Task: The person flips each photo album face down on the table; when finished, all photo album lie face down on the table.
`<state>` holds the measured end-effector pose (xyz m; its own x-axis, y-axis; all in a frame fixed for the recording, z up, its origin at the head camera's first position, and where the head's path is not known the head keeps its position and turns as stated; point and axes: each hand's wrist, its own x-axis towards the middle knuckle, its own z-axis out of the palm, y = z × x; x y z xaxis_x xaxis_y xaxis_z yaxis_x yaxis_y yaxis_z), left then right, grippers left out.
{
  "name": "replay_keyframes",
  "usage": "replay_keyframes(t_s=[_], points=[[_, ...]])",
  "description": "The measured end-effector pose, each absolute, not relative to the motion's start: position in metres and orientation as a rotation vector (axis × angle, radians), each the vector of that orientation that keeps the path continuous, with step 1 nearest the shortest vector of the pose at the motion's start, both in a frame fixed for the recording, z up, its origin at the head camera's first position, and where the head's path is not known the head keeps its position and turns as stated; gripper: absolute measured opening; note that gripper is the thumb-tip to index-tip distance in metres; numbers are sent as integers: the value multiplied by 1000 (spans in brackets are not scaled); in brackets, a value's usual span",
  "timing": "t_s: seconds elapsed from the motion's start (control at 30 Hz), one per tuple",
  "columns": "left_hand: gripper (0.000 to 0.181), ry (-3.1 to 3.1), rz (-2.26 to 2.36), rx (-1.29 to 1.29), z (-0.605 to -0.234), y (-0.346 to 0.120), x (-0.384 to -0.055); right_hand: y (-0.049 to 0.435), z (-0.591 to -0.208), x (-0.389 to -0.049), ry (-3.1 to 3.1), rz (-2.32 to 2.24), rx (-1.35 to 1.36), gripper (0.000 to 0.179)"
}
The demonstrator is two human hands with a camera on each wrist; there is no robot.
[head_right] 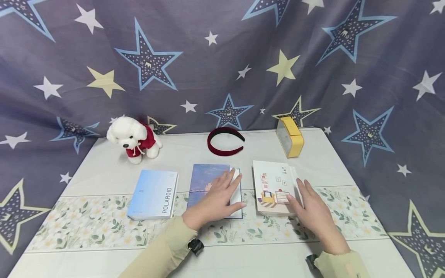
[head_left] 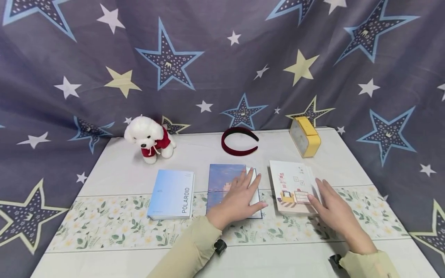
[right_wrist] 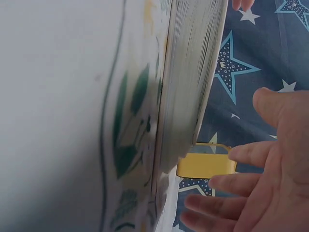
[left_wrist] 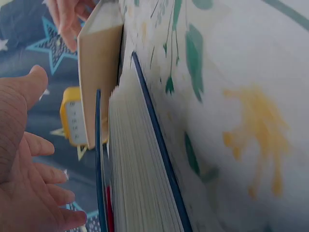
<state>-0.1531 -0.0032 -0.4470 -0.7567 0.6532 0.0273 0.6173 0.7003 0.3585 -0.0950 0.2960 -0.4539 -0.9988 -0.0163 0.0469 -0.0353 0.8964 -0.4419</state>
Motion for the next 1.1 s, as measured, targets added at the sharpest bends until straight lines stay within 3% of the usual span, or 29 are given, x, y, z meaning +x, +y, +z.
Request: replay_keyframes(t_s=[0.6,1.1], points=[[80,2781,376,1139,-451,50,-148,304,-456,-90,-3061,877,-166,77],[60,2778,268,1215,-458,64,-144,300,-454,-87,-3078,931,-222,80]])
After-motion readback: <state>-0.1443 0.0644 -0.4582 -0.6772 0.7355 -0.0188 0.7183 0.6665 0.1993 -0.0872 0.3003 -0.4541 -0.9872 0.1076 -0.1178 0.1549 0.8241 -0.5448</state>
